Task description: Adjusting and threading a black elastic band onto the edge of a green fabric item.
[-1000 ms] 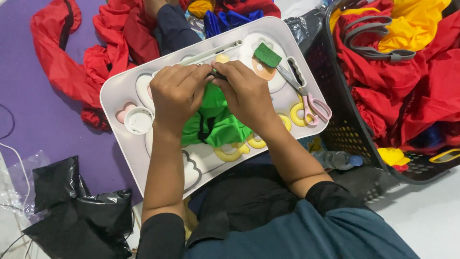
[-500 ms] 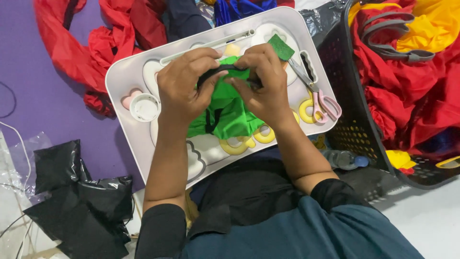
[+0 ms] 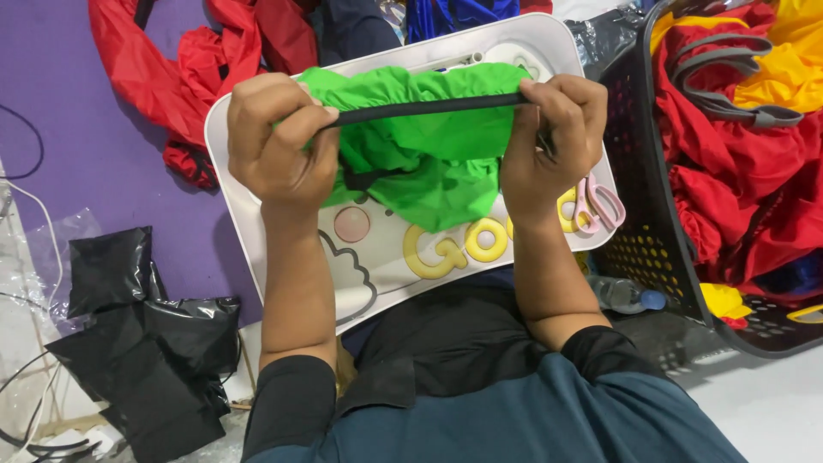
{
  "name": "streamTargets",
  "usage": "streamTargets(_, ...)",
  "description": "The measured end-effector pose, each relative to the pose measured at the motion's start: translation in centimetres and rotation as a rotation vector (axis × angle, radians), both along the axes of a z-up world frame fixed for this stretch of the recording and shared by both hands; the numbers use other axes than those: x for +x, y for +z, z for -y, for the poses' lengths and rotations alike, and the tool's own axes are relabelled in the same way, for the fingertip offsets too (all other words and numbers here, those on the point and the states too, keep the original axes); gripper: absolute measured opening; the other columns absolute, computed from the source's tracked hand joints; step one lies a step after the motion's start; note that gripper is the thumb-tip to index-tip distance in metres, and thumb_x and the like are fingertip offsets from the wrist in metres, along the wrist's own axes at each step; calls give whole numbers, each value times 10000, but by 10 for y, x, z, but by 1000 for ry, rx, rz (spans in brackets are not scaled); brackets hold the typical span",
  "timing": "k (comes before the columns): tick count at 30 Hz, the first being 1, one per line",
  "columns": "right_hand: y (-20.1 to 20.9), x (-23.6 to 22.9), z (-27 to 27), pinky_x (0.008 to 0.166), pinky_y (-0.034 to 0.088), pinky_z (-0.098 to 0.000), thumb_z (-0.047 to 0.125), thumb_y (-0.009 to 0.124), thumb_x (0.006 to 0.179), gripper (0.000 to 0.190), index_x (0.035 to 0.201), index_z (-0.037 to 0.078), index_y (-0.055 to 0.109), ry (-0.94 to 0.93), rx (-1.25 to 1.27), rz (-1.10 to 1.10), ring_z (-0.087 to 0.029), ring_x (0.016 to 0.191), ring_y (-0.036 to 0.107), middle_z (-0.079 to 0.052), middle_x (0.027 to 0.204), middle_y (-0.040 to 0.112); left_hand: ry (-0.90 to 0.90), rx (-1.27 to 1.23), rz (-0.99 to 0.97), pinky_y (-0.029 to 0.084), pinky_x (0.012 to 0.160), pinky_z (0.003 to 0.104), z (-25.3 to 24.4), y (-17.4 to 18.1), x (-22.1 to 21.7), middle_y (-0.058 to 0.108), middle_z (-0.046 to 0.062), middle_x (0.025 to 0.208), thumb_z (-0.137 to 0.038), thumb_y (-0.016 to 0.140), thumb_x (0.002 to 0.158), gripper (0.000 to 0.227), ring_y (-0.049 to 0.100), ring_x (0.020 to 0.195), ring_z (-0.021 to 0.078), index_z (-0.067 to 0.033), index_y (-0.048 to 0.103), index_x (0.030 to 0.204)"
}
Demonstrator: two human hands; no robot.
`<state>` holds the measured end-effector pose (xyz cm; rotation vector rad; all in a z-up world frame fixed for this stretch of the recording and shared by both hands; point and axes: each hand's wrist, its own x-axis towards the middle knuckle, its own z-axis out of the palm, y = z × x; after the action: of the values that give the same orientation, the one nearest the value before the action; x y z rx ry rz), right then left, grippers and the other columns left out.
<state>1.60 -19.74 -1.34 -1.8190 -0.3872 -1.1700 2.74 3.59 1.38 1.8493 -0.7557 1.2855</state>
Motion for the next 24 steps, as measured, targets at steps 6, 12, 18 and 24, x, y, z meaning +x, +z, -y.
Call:
streamTargets(6, -1, -5, 1, 641, 413, -259, -157, 594, 993, 234, 1137, 22, 642, 275, 215, -141, -138, 761, 495, -105, 1154, 590, -39, -46, -261, 493, 762, 368, 4, 6, -10, 644, 115, 964, 212, 825, 751, 274, 602, 837, 266, 50, 730, 950)
streamTargets(12, -23, 7, 19, 604, 446, -211, 156, 686, 1019, 160, 1076, 22, 619, 421, 590, -331, -101, 666, 512, -46, 898, 612, -207, -103, -565, 445, 739, 311, 3, 15, -16, 682, 131, 916, 56, 722, 930, 85, 562, 776, 215, 94, 707, 1004)
streamTargets(18, -20, 13, 25, 488, 331, -187, 72, 650, 926, 43, 938, 39, 625, 491, 878, -430, -47, 532, 380, 7, 713, 538, -461, -485, -912, 346, 724, 184, -11, -7, -19, 552, -16, 831, -95, 601, 987, 98, 431, 748, 61, -1, 628, 975)
streamTargets(24, -22, 17, 28, 486, 344, -207, 72, 651, 915, 50, 921, 36, 617, 491, 934, -445, -50, 529, 370, -2, 696, 525, -661, -747, -1020, 340, 662, 157, -15, -6, -15, 579, -29, 816, -97, 591, 954, 80, 443, 697, 32, -30, 633, 958)
